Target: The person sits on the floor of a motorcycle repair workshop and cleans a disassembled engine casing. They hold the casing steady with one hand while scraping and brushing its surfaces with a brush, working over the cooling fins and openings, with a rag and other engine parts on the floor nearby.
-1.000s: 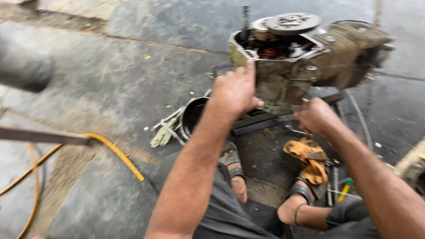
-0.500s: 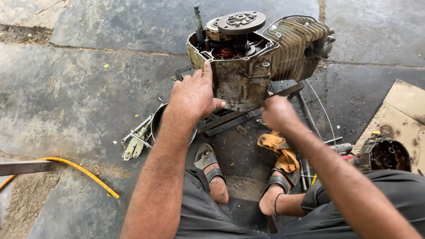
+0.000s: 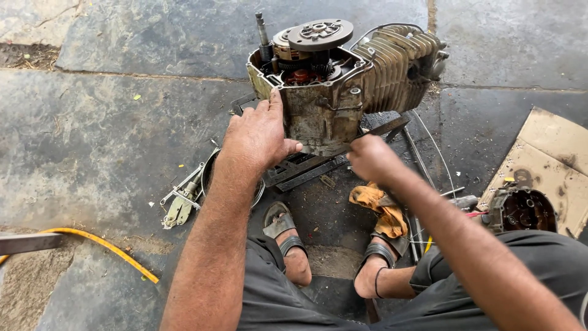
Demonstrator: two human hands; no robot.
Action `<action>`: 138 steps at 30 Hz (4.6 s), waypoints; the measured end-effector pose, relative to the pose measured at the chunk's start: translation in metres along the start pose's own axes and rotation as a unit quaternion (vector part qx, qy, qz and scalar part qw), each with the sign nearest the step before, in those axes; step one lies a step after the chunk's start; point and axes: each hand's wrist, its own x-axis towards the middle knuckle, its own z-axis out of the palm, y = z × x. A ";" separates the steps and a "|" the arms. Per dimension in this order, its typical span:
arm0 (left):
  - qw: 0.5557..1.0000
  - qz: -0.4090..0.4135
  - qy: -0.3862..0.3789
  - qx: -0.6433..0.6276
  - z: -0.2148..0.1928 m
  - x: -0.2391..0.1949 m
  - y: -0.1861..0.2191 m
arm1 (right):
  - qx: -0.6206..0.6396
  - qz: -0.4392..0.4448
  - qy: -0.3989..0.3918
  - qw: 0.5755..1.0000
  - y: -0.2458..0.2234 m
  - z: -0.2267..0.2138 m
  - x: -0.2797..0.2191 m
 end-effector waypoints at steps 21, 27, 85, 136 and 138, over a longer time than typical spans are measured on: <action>1.000 -0.002 -0.019 -0.002 -0.002 0.000 0.001 | -0.460 -0.220 0.084 0.856 0.018 -0.018 0.019; 1.000 -0.011 -0.001 -0.011 0.002 -0.005 0.000 | -0.657 -0.219 0.139 0.708 -0.016 -0.004 -0.001; 1.000 -0.012 0.002 -0.010 -0.002 -0.004 0.003 | -0.194 -0.426 0.283 0.837 0.022 0.025 0.030; 1.000 -0.019 -0.007 0.010 -0.008 -0.001 0.000 | -0.166 -0.369 0.322 0.856 0.054 0.008 0.018; 1.000 -0.013 0.008 0.011 -0.008 -0.002 0.000 | -0.167 -0.321 0.401 0.842 0.061 0.010 0.025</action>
